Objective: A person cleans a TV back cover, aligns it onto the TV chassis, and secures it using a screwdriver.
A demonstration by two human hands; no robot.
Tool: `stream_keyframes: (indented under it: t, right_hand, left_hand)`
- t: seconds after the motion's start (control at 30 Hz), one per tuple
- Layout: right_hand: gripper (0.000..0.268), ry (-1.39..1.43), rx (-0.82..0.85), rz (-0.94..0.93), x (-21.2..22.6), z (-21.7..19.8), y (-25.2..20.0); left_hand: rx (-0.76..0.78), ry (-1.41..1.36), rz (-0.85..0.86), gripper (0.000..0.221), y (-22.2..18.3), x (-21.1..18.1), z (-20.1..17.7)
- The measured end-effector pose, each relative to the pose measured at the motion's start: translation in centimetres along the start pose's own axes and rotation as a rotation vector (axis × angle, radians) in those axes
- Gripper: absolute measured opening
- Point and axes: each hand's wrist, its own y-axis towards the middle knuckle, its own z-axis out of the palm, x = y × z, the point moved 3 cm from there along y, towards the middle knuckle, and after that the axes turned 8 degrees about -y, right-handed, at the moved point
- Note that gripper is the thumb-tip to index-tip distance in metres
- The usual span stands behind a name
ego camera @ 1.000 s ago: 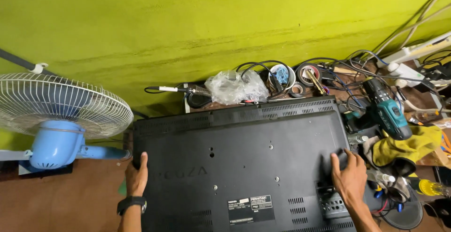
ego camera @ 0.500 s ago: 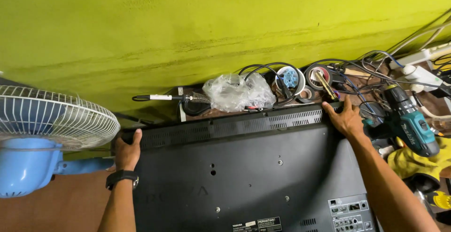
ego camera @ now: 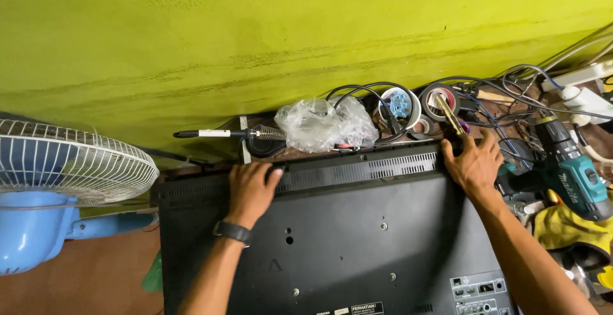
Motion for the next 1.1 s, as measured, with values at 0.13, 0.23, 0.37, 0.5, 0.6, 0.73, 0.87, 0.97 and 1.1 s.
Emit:
stream_keyframes:
  t: [0.13, 0.23, 0.37, 0.5, 0.6, 0.73, 0.87, 0.97, 1.1]
  right_hand:
    - [0.028, 0.068, -0.285, -0.692, 6.1, -0.9, -1.9]
    - [0.051, 0.060, 0.186, -0.641, 11.7, -2.8, -4.7]
    - [0.059, 0.065, 0.297, -0.621, 15.8, -2.3, -5.0]
    - [0.066, 0.043, 0.298, -0.629, 17.2, -0.1, -4.2]
    - [0.068, 0.027, 0.261, -0.628, 16.8, 0.0, -4.0]
    - [0.064, -0.006, 0.173, -0.674, 16.4, -1.2, -4.5]
    - [0.068, 0.029, 0.250, -0.679, 16.7, -5.1, -4.9]
    - [0.067, 0.021, 0.263, -0.675, 16.4, -5.4, -5.3]
    - [0.069, 0.054, 0.299, -0.646, 16.4, -3.0, -5.1]
  left_hand:
    - [0.191, -0.145, 0.089, 0.049, 2.3, -7.2, 4.1]
    - [0.525, -0.148, -0.092, 0.069, 3.8, -11.2, 3.1]
    - [0.543, -0.150, -0.099, 0.071, 3.9, -11.5, 5.4]
    - [0.446, -0.157, 0.011, 0.066, 4.0, -11.5, 5.1]
    - [0.463, -0.178, -0.034, 0.067, 4.4, -12.3, 3.0]
    - [0.320, -0.097, 0.001, 0.053, 4.0, -12.1, 2.8]
    - [0.567, -0.110, -0.220, 0.080, 6.2, -11.0, 0.1]
    - [0.777, -0.067, -0.352, 0.088, 6.5, -7.5, 1.2]
    - [0.751, -0.172, -0.413, 0.056, 6.8, -2.0, 6.3]
